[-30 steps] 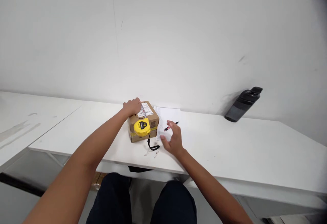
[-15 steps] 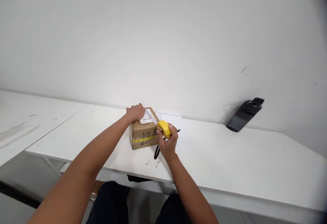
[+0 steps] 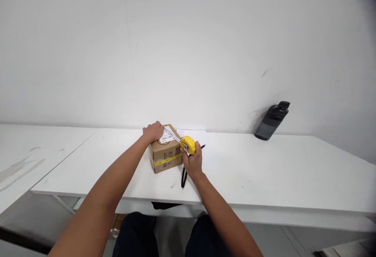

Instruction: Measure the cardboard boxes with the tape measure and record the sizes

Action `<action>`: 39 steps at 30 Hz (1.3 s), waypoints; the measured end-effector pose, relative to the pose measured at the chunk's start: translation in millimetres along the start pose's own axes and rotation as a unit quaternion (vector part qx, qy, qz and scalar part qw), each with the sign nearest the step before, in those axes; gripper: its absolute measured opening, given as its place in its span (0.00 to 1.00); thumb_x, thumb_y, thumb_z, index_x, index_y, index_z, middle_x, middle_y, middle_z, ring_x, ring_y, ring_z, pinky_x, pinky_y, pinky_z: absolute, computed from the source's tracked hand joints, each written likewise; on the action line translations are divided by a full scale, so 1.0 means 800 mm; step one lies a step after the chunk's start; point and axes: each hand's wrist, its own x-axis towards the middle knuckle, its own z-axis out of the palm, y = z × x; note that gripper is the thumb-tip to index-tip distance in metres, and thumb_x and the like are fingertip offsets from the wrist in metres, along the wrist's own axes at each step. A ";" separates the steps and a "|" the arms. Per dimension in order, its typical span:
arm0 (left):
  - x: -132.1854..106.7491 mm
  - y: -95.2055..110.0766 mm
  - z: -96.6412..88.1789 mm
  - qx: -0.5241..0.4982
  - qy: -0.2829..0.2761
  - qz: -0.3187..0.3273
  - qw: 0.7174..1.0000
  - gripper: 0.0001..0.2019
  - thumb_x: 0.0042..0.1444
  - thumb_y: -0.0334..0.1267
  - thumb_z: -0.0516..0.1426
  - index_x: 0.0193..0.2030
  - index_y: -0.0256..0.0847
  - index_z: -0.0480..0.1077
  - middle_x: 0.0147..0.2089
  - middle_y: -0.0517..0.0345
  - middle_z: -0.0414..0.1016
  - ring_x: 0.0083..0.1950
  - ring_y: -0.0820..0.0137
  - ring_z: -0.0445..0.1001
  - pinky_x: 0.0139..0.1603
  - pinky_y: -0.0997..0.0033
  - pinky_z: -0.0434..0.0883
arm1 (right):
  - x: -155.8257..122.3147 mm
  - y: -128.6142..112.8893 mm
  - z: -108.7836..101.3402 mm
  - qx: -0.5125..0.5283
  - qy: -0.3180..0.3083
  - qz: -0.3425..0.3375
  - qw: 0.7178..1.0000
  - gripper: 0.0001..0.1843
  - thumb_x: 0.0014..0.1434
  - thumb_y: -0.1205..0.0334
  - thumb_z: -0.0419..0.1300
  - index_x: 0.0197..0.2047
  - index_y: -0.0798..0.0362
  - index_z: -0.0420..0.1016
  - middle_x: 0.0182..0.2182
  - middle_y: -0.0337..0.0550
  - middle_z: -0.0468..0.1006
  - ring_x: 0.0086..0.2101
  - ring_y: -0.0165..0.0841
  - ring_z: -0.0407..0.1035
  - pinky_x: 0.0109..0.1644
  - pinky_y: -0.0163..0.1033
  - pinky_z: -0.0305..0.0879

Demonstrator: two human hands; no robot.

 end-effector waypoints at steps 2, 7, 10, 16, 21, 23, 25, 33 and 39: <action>0.002 -0.001 0.000 0.000 0.000 -0.003 1.000 0.24 0.66 0.51 0.38 0.58 0.44 0.64 0.61 0.43 0.73 0.60 0.50 0.70 0.57 0.47 0.63 | 0.002 -0.004 -0.001 -0.006 0.017 -0.018 1.000 0.34 0.67 0.54 0.55 0.70 0.46 0.42 0.49 0.55 0.69 0.45 0.44 0.69 0.45 0.55 0.72; 0.001 -0.002 0.000 -0.011 -0.004 0.004 1.000 0.23 0.66 0.51 0.39 0.58 0.45 0.65 0.60 0.43 0.74 0.60 0.50 0.71 0.58 0.47 0.62 | 0.015 -0.018 -0.012 -0.027 0.034 -0.065 0.997 0.34 0.66 0.54 0.57 0.69 0.42 0.44 0.49 0.53 0.67 0.48 0.46 0.66 0.46 0.58 0.71; -0.001 -0.003 0.001 -0.024 0.000 0.012 1.000 0.22 0.66 0.50 0.40 0.57 0.45 0.65 0.58 0.44 0.75 0.59 0.50 0.71 0.57 0.48 0.63 | 0.021 -0.025 -0.021 -0.039 0.036 -0.120 0.991 0.33 0.65 0.53 0.59 0.67 0.41 0.46 0.45 0.49 0.69 0.42 0.42 0.69 0.48 0.60 0.70; 0.000 -0.004 0.005 -0.039 0.005 0.022 0.999 0.20 0.66 0.47 0.41 0.55 0.46 0.67 0.57 0.45 0.76 0.58 0.51 0.71 0.56 0.50 0.63 | 0.018 -0.045 -0.030 -0.007 0.004 -0.195 0.981 0.34 0.65 0.63 0.59 0.68 0.42 0.47 0.33 0.37 0.71 0.30 0.33 0.68 0.52 0.57 0.67; 0.000 -0.006 0.006 -0.037 0.003 0.029 0.999 0.20 0.66 0.45 0.40 0.55 0.45 0.67 0.55 0.44 0.77 0.56 0.51 0.72 0.55 0.50 0.63 | 0.017 -0.051 -0.028 0.025 0.010 -0.187 0.982 0.39 0.63 0.61 0.60 0.70 0.41 0.44 0.37 0.39 0.72 0.34 0.36 0.68 0.52 0.59 0.66; 0.000 -0.007 0.005 -0.034 0.005 0.031 0.999 0.20 0.66 0.44 0.40 0.55 0.44 0.67 0.55 0.43 0.76 0.56 0.51 0.72 0.55 0.50 0.63 | 0.018 -0.049 -0.027 0.028 0.022 -0.183 0.982 0.38 0.63 0.56 0.60 0.70 0.42 0.44 0.40 0.42 0.70 0.37 0.38 0.68 0.51 0.60 0.67; 0.000 -0.008 0.006 -0.034 0.007 0.034 0.999 0.20 0.66 0.44 0.40 0.55 0.43 0.67 0.55 0.43 0.76 0.57 0.52 0.72 0.55 0.50 0.63 | 0.019 -0.051 -0.026 0.027 0.035 -0.187 0.981 0.38 0.63 0.52 0.59 0.70 0.43 0.45 0.45 0.48 0.69 0.42 0.41 0.68 0.50 0.60 0.68; -0.014 -0.007 0.008 -0.078 0.021 0.026 0.996 0.19 0.65 0.43 0.43 0.54 0.40 0.68 0.56 0.38 0.75 0.59 0.49 0.69 0.57 0.47 0.61 | 0.026 -0.108 -0.017 -0.036 0.009 -0.207 0.978 0.38 0.60 0.69 0.62 0.66 0.41 0.47 0.52 0.51 0.71 0.49 0.42 0.71 0.54 0.60 0.67; -0.034 -0.032 -0.003 -0.117 0.013 0.041 0.992 0.23 0.66 0.51 0.41 0.57 0.44 0.66 0.57 0.43 0.75 0.59 0.50 0.70 0.57 0.49 0.63 | 0.023 -0.129 -0.039 0.026 -0.019 -0.068 0.997 0.34 0.63 0.65 0.60 0.67 0.41 0.50 0.54 0.51 0.72 0.53 0.42 0.71 0.53 0.52 0.71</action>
